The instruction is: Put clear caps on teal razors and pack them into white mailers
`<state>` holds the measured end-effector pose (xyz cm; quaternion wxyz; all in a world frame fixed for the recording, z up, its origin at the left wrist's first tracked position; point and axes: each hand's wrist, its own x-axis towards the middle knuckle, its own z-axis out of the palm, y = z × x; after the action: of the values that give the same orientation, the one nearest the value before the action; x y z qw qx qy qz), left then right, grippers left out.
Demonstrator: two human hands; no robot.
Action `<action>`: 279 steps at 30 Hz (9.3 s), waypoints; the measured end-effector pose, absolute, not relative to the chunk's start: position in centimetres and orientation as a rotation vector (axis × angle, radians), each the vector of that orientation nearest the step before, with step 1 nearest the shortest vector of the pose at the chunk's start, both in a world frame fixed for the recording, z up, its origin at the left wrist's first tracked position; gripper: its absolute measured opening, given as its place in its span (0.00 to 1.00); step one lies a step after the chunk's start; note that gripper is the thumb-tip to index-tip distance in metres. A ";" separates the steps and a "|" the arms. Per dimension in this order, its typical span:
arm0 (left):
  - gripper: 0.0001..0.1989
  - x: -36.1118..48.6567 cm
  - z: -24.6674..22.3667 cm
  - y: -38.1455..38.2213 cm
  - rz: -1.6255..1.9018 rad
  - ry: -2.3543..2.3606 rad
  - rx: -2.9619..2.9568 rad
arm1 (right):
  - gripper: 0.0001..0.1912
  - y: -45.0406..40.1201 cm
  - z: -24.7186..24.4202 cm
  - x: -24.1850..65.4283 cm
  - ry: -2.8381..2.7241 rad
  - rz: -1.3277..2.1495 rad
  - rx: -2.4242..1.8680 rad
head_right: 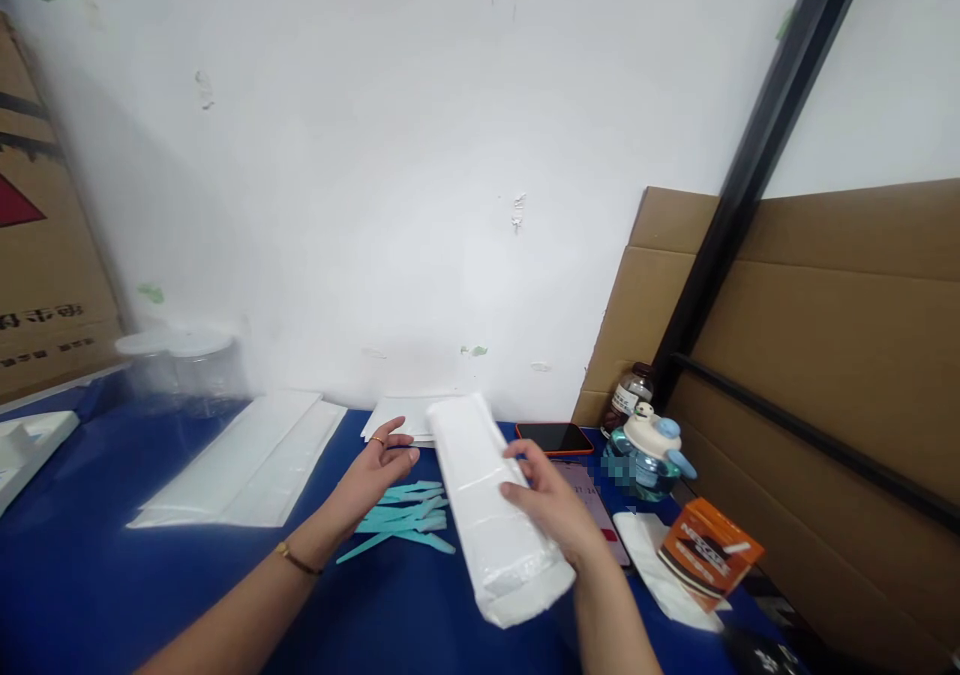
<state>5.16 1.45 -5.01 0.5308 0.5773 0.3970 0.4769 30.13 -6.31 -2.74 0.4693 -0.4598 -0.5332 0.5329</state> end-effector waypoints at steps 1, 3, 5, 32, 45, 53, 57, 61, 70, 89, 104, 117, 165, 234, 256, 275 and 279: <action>0.29 4.3 -5.2 1.7 1.078 1.038 1.580 | 0.18 -7.0 -2.9 31.3 -1.272 1.218 -1.210; 0.21 2.6 -5.3 2.0 0.872 1.121 1.954 | 0.15 -8.2 -3.8 33.4 -1.260 1.113 -1.393; 0.18 1.2 -5.3 1.8 0.639 1.115 2.183 | 0.13 -9.1 -5.1 34.6 -1.310 1.072 -1.587; 0.08 0.7 -5.2 0.2 0.401 1.113 2.334 | 0.13 -2.8 -4.3 22.6 -1.981 0.815 -1.486; 0.06 0.3 -5.0 -1.3 0.110 0.953 2.130 | 0.11 -4.1 -4.6 25.6 -2.091 1.357 -1.381; 0.07 0.4 -5.4 -1.0 0.107 1.061 2.213 | 0.15 -4.1 -5.1 24.9 -2.172 1.266 -1.476; 0.07 0.5 -5.2 -0.6 0.236 1.170 2.400 | 0.10 -3.7 -5.7 24.7 -2.061 1.010 -1.577; 0.07 0.7 -5.6 -0.2 0.254 1.222 2.517 | 0.08 -3.4 -6.6 24.3 -2.099 0.742 -1.677; 0.10 0.8 -5.7 -0.7 0.362 1.162 2.557 | 0.05 -3.5 -7.0 23.7 -2.180 0.751 -1.659; 0.06 -0.7 -4.5 -0.9 0.220 1.243 2.422 | 0.05 -3.4 -5.7 25.0 -2.137 0.759 -1.537; 0.06 0.0 -6.0 0.1 0.269 1.283 2.576 | 0.08 -2.6 -7.4 23.6 -2.085 0.831 -1.531; 0.05 -0.8 -4.0 -0.6 0.089 1.241 2.382 | 0.10 -2.6 -6.3 26.5 -2.017 1.035 -1.624; 0.05 -0.3 -6.3 1.1 0.303 1.178 2.728 | 0.06 -2.4 -6.7 22.0 -2.435 0.072 -1.485; 0.07 -1.8 -6.1 2.5 0.430 1.242 2.688 | 0.08 -1.6 -6.7 23.1 -2.412 0.085 -1.424; 0.04 -2.4 -7.5 3.9 0.434 1.281 2.693 | 0.09 -2.0 -6.7 23.5 -2.245 0.340 -1.420; 0.09 -2.4 -4.8 2.1 0.440 1.184 2.534 | 0.17 -2.6 -4.6 25.6 -2.133 0.563 -1.449; 0.07 -2.4 -5.4 2.0 0.336 1.168 2.491 | 0.13 -2.6 -5.2 25.8 -2.191 0.575 -1.471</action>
<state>-2.39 2.03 -5.44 0.1837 0.8835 0.4141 0.1193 25.80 -2.61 -5.19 0.2185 -0.5315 -0.7916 0.2077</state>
